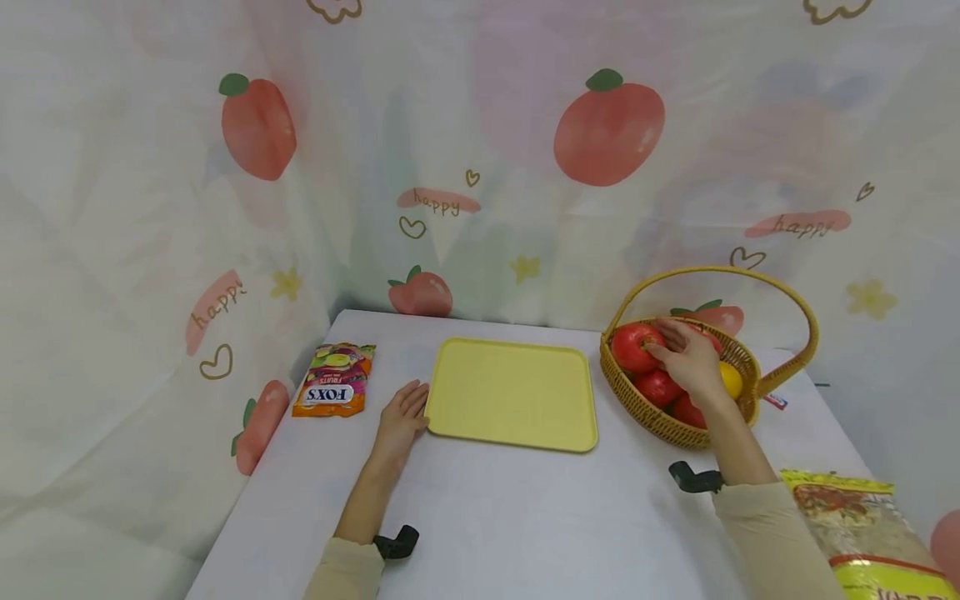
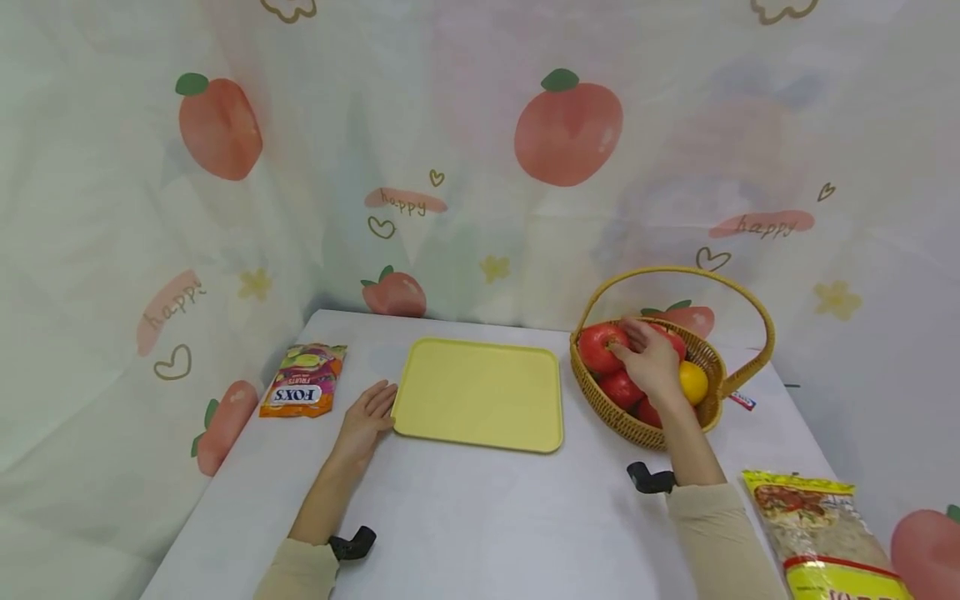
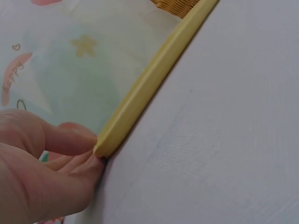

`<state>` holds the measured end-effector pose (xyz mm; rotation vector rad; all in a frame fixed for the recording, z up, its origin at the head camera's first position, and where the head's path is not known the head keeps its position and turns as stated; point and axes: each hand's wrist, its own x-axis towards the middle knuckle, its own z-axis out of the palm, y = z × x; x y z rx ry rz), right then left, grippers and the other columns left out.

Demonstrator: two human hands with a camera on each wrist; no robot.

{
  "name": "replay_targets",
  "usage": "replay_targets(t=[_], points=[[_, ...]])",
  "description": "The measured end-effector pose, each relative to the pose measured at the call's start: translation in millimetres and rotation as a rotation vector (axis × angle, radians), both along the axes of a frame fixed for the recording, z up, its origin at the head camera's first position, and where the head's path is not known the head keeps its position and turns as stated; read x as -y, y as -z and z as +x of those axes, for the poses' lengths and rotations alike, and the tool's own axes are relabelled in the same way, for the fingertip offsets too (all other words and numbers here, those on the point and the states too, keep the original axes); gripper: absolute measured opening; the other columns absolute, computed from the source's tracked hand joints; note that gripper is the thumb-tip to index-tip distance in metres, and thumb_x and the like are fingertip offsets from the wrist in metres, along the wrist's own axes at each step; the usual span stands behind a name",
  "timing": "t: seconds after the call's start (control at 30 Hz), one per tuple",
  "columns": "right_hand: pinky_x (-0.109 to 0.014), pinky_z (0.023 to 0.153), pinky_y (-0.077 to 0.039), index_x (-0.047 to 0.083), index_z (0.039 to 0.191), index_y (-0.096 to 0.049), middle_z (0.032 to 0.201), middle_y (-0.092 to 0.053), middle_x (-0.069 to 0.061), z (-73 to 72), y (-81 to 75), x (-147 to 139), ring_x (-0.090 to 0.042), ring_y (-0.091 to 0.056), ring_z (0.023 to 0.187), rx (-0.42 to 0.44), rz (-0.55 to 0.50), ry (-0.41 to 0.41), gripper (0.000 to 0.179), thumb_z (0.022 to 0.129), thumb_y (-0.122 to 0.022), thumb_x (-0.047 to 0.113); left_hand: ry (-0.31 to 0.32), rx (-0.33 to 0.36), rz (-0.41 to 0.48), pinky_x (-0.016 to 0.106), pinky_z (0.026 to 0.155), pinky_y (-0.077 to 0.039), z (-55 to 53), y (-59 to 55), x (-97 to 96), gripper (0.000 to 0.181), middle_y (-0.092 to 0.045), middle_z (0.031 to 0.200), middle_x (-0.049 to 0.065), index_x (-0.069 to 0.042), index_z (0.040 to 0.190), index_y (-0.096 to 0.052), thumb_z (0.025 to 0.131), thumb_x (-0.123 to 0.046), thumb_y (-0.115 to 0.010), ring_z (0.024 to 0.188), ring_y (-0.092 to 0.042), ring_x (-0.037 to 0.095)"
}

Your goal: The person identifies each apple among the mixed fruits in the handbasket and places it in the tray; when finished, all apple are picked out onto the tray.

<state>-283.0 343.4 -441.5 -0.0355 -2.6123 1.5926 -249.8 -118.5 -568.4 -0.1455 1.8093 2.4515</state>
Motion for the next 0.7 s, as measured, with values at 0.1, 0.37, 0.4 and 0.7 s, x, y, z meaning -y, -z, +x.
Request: replay_targets(t=[0.1,0.37,0.4,0.7], points=[[-0.01,0.087,-0.055,0.002,0.161,-0.036,0.159,-0.044,-0.023,-0.7,-0.4,1.1,-0.043,-0.044,0.145,-0.017,0.016,0.027,0.064,0.105,-0.063,0.012,-0.011,-0.01,-0.034,0.045,0.123,-0.033,-1.7,2.5,-0.9,0.076,-0.04,0.161,0.026,0.004,0.16,-0.03,0.089,0.028,-0.046,0.152,-0.035,0.038],[-0.009,0.089,-0.053,0.007,0.161,-0.039,0.158,-0.047,-0.019,1.4,0.4,3.2,-0.038,-0.045,0.144,0.019,-0.052,0.103,0.065,0.103,-0.067,0.015,-0.043,-0.008,-0.092,0.044,0.119,-0.039,-2.0,2.2,-3.0,0.08,-0.046,0.157,0.025,0.0,0.16,-0.034,0.087,0.03,-0.048,0.148,-0.042,0.037],[-0.011,0.088,-0.054,0.007,0.161,-0.039,0.158,-0.047,-0.019,1.1,0.9,3.6,-0.038,-0.045,0.144,0.021,-0.072,0.109,0.065,0.103,-0.067,0.015,-0.046,-0.004,-0.094,0.044,0.119,-0.039,-1.8,1.9,-2.9,0.08,-0.047,0.156,0.025,0.0,0.159,-0.034,0.086,0.03,-0.047,0.148,-0.042,0.037],[-0.012,0.084,-0.057,0.01,0.158,-0.046,0.157,-0.05,-0.017,0.8,5.2,5.7,-0.025,-0.055,0.137,0.024,-0.133,0.183,0.06,0.102,-0.068,0.015,-0.062,0.019,-0.084,0.042,0.117,-0.041,-1.2,1.5,-2.7,0.079,-0.049,0.155,0.023,-0.001,0.159,-0.036,0.087,0.031,-0.047,0.147,-0.045,0.036]])
